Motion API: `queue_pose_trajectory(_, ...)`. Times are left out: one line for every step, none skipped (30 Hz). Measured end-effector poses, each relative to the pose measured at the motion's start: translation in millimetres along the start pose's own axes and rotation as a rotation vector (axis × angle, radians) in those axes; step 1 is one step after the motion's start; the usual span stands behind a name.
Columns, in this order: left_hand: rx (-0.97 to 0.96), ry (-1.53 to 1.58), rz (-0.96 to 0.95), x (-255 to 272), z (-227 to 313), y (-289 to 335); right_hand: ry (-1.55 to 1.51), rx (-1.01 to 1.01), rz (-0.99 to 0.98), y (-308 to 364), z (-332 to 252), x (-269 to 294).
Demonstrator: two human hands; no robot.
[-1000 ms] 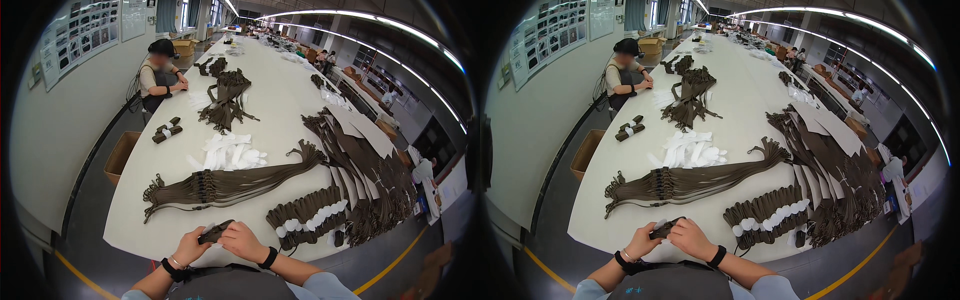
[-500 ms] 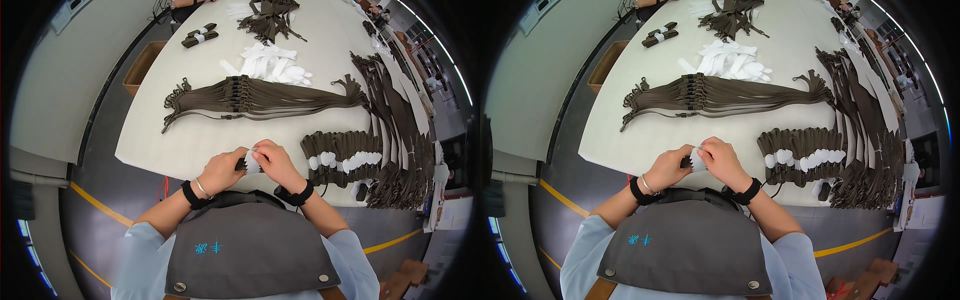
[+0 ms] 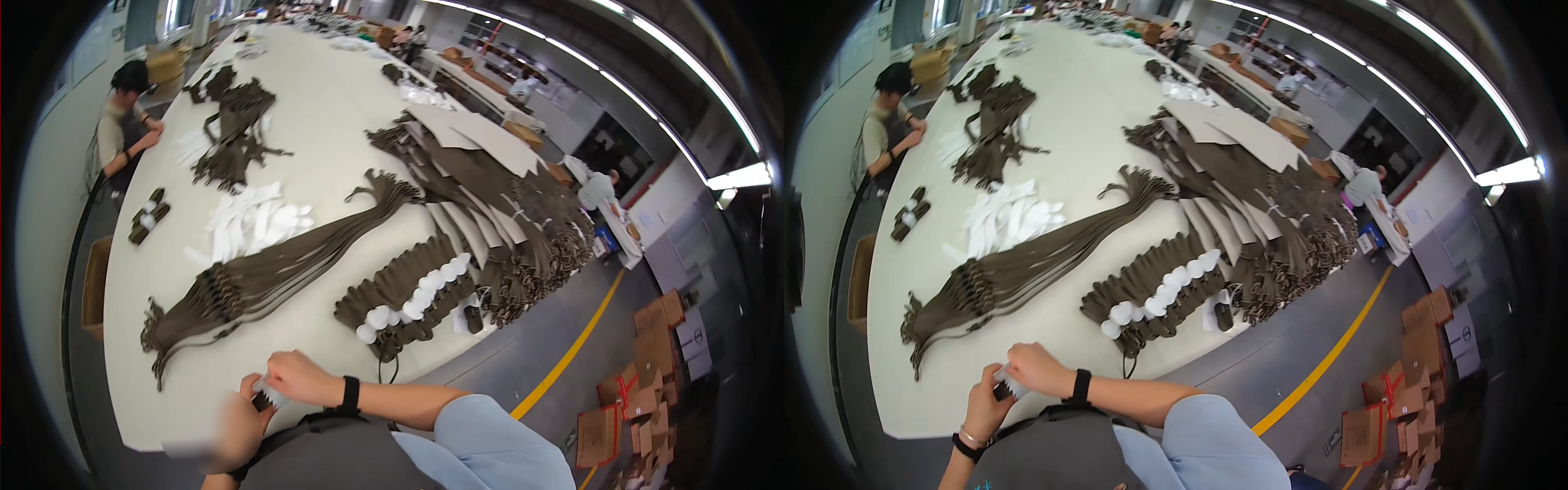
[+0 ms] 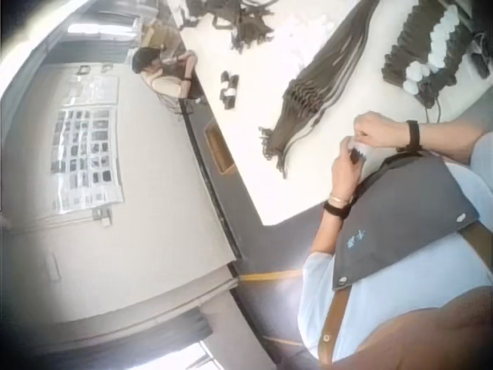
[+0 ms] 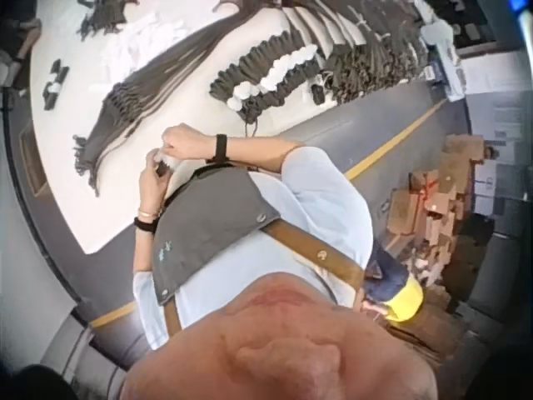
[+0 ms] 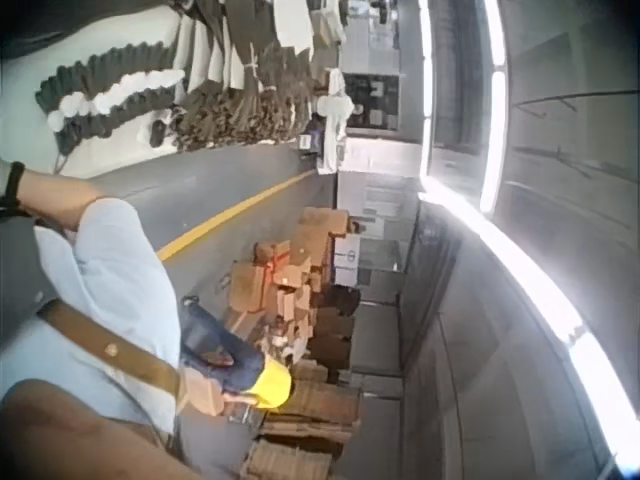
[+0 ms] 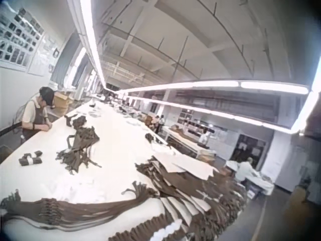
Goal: The person folds olive-green fabric straps and inserts white foam padding into the buckled ends. They repeat this process for multiple straps, stacking the finished items on the table.
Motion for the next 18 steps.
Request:
queue_pose_trajectory(0.003, 0.022, 0.021, 2.8, -1.2, 1.3, 0.022, 0.049, -0.032, -2.5, -9.5, -2.5)
queue_pose_trajectory(0.014, 0.023, 0.021, 5.1, -1.2, 2.3, 0.050, 0.102, -0.024, -2.0, -20.6, 1.4)
queue_pose_trajectory(0.023, 0.020, 0.005, 4.1, -0.3, 1.2, 0.077, 0.142, -0.008, 2.7, -28.9, 5.4)
queue_pose_trajectory(-0.006, 0.012, -0.012, 0.5, 2.6, -2.5, 0.097, 0.172, 0.005, 6.6, -31.2, 8.2)
queue_pose_trajectory(-0.018, 0.003, -0.026, -1.4, 1.9, -1.0, 0.079, 0.114, -0.024, 8.3, -25.5, 5.2)
queue_pose_trajectory(-0.025, -0.006, -0.038, -2.2, 1.9, -1.6, 0.057, 0.059, -0.056, 9.2, -19.5, 2.4)
queue_pose_trajectory(-0.042, -0.009, -0.045, -4.0, 4.3, -4.2, 0.034, 0.006, -0.091, 9.1, -13.3, 0.5)
queue_pose_trajectory(-0.045, -0.019, -0.046, -3.9, 5.1, -4.0, 0.052, 0.023, -0.080, 7.7, -14.4, 2.7)
queue_pose_trajectory(-0.042, -0.034, -0.036, -0.4, 4.1, -3.4, 0.080, 0.012, -0.089, 6.8, -15.4, 1.9)
queue_pose_trajectory(-0.044, -0.060, -0.043, -2.9, 3.0, -3.3, 0.108, 0.003, -0.099, 8.8, -17.2, 1.9)
queue_pose_trajectory(-0.053, -0.038, -0.038, -3.7, 1.0, -3.7, 0.138, 0.007, -0.105, 5.8, -19.3, 2.7)
queue_pose_trajectory(-0.040, -0.034, -0.052, -4.8, 1.2, -4.7, 0.163, 0.026, -0.099, 4.6, -22.9, 4.2)
queue_pose_trajectory(-0.026, -0.029, -0.067, -3.2, 1.5, -4.3, 0.188, 0.046, -0.092, 4.2, -26.4, 4.0)
queue_pose_trajectory(-0.022, -0.027, -0.079, -2.7, 4.8, -5.0, 0.219, 0.052, -0.079, 6.6, -26.6, 6.4)
queue_pose_trajectory(-0.012, -0.026, -0.089, -1.5, 6.6, -3.8, 0.238, 0.070, -0.077, 7.7, -27.2, 4.8)
queue_pose_trajectory(-0.002, -0.024, -0.100, 0.1, 7.0, -3.0, 0.256, 0.086, -0.073, 8.1, -26.7, 2.7)
queue_pose_trajectory(0.012, -0.028, -0.121, -0.3, 5.3, -2.2, 0.276, 0.096, -0.068, 7.9, -28.3, 3.4)
queue_pose_trajectory(0.025, -0.032, -0.144, -0.9, 3.1, -1.9, 0.252, 0.100, -0.078, 6.1, -29.5, 4.0)
Point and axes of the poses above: each hand's wrist, its own y-axis away from the middle knuckle, its own x-axis out of the back of the hand, z = x × y, the point moved 10 cm from there along -y, towards the middle knuckle, and after that the axes turned 7 degrees about x, right-handed, at the moved point
